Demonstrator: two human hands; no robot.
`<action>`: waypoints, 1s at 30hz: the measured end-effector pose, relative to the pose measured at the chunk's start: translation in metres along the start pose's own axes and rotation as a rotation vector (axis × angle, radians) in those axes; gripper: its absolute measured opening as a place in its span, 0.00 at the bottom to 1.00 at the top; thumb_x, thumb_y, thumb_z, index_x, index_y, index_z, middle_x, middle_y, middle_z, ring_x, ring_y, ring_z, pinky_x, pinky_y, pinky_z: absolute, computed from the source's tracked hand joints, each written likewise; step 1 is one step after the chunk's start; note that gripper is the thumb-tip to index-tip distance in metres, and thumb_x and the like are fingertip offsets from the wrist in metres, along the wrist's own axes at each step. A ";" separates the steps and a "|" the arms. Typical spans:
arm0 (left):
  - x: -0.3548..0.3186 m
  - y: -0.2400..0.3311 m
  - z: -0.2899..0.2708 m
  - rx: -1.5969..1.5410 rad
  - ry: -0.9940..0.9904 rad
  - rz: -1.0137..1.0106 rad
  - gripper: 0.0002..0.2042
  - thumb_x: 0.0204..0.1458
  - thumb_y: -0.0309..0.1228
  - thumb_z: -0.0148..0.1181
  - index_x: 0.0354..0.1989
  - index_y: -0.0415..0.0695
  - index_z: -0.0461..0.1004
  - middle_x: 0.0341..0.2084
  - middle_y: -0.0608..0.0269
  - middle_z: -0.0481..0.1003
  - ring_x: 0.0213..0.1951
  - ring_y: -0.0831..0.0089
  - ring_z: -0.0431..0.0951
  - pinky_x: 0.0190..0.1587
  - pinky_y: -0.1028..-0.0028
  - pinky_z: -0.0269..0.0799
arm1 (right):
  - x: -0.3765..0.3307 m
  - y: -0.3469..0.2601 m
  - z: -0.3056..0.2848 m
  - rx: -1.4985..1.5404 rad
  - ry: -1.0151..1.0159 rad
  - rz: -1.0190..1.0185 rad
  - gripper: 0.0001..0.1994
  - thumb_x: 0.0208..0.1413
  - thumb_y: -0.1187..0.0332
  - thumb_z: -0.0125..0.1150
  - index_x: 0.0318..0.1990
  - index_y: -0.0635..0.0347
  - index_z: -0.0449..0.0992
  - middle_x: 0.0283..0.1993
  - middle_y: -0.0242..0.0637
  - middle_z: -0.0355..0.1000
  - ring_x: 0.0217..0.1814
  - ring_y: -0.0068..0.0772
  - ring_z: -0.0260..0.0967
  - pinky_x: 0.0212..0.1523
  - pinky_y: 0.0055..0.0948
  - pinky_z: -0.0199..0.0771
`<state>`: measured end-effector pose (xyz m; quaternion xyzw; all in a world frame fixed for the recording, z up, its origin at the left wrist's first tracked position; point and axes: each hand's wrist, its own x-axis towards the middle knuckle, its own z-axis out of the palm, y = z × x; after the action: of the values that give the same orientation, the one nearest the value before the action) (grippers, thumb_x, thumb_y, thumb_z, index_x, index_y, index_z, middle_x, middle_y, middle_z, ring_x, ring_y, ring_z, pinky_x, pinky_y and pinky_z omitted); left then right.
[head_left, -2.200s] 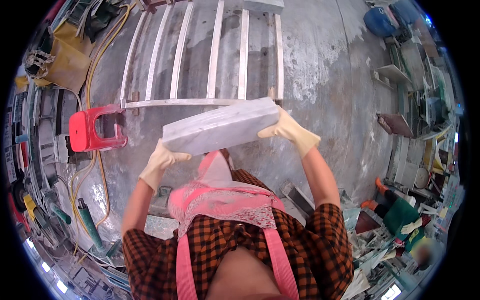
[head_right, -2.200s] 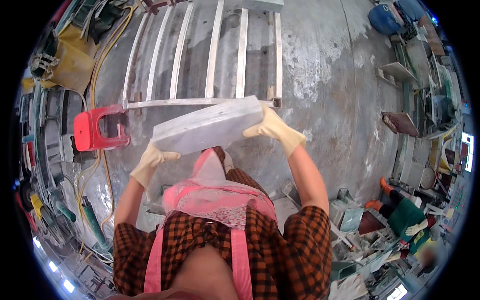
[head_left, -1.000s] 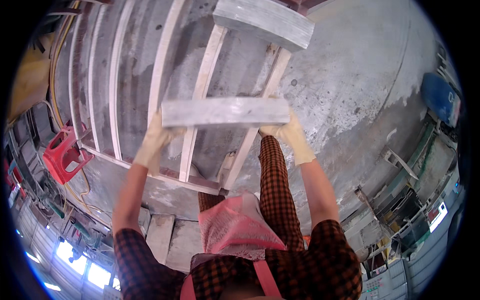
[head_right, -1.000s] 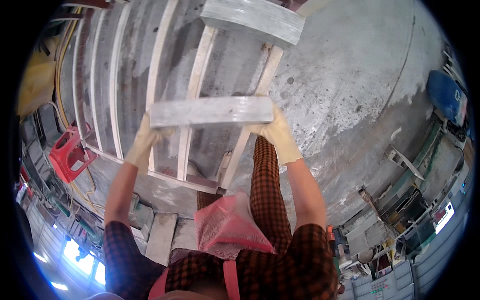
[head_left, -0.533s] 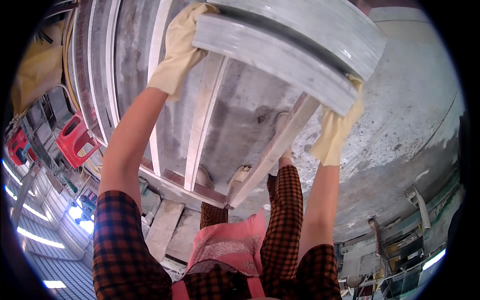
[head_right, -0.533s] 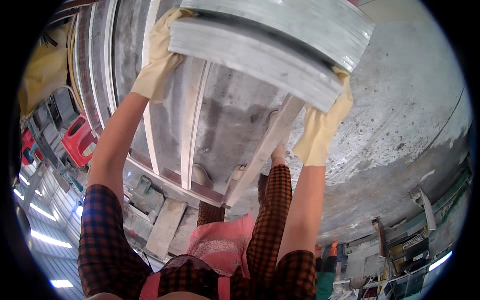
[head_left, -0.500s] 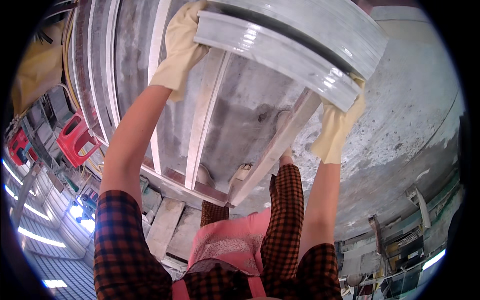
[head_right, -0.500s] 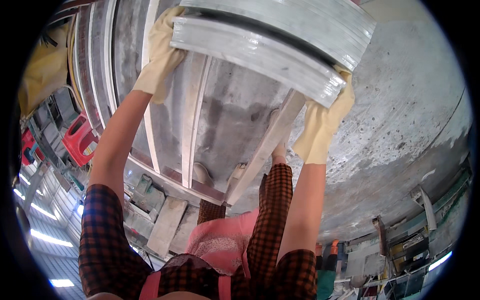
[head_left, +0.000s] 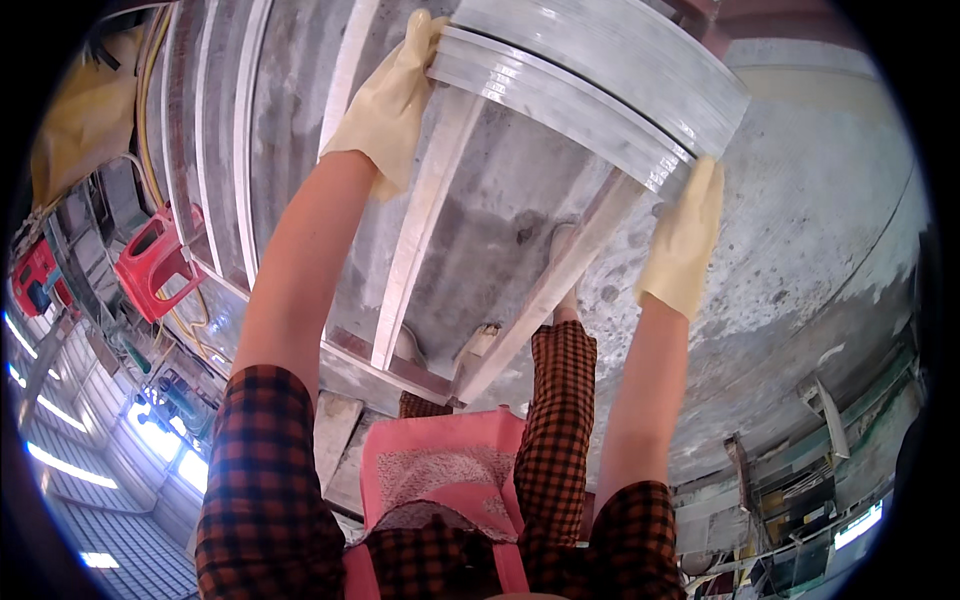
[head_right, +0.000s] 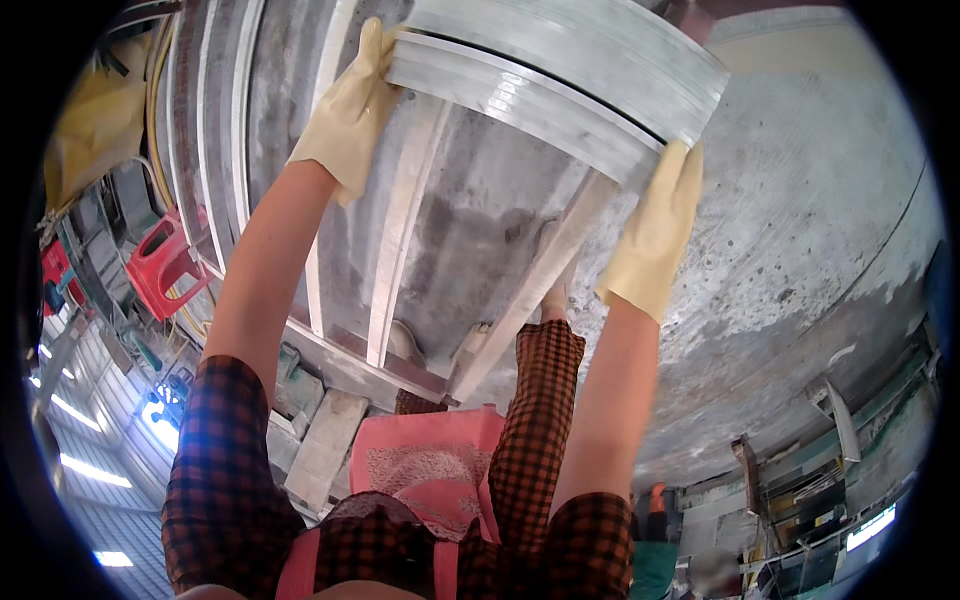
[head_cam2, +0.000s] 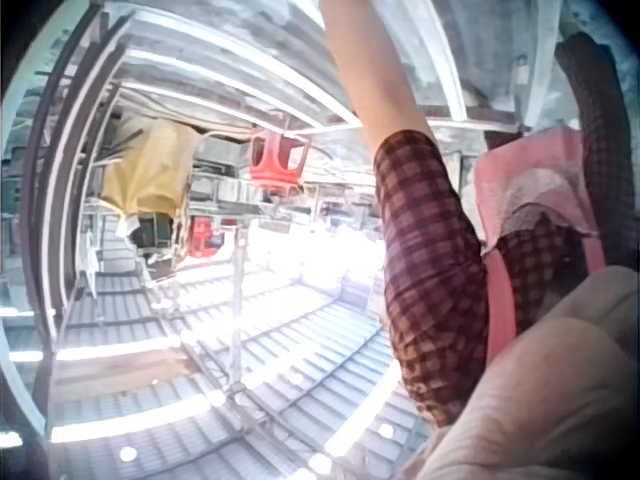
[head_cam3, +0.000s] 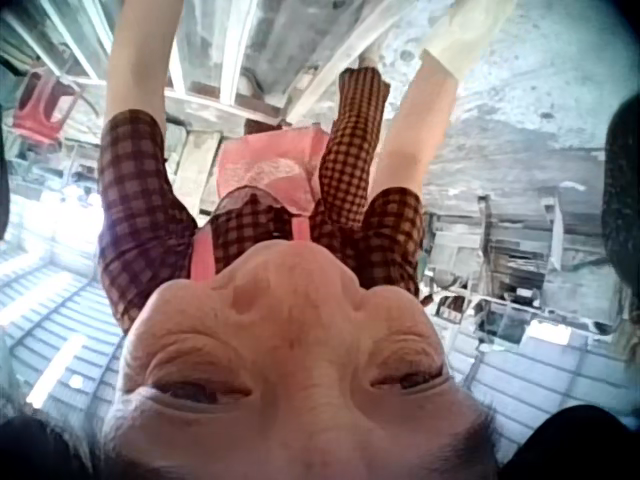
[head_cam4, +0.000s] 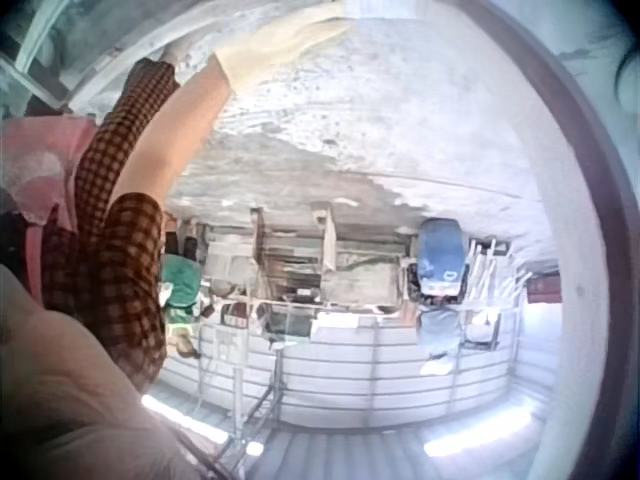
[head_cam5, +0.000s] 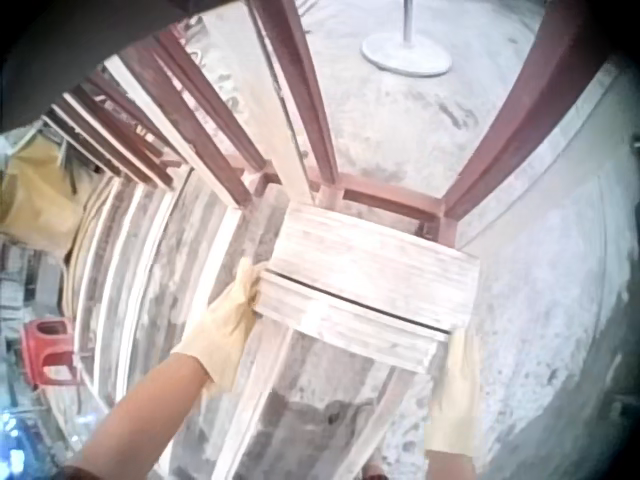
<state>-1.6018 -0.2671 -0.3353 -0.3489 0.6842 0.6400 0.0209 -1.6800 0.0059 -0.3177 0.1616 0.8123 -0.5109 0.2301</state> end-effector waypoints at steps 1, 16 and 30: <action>0.006 0.006 0.007 0.119 -0.001 0.002 0.26 0.70 0.31 0.44 0.76 0.42 0.54 0.69 0.54 0.67 0.71 0.63 0.65 0.74 0.68 0.55 | 0.002 0.003 0.004 0.167 0.059 0.075 0.30 0.74 0.51 0.41 0.71 0.67 0.62 0.72 0.45 0.63 0.71 0.40 0.63 0.71 0.34 0.59; 0.003 0.018 0.015 0.095 -0.006 -0.232 0.34 0.71 0.56 0.43 0.74 0.41 0.62 0.71 0.55 0.65 0.73 0.67 0.61 0.75 0.67 0.51 | 0.044 0.046 -0.037 -0.520 -0.103 -0.409 0.22 0.62 0.76 0.62 0.59 0.69 0.60 0.68 0.57 0.69 0.66 0.58 0.70 0.59 0.40 0.74; 0.021 -0.023 0.000 0.867 0.033 -0.032 0.28 0.73 0.48 0.44 0.73 0.44 0.62 0.59 0.52 0.77 0.62 0.62 0.75 0.67 0.70 0.63 | 0.036 0.011 -0.018 0.009 -0.098 0.076 0.30 0.73 0.50 0.45 0.68 0.69 0.62 0.64 0.54 0.71 0.67 0.45 0.68 0.68 0.39 0.63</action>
<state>-1.6061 -0.2750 -0.3652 -0.3289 0.8844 0.2875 0.1644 -1.7083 0.0282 -0.3384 0.1684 0.7912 -0.5125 0.2881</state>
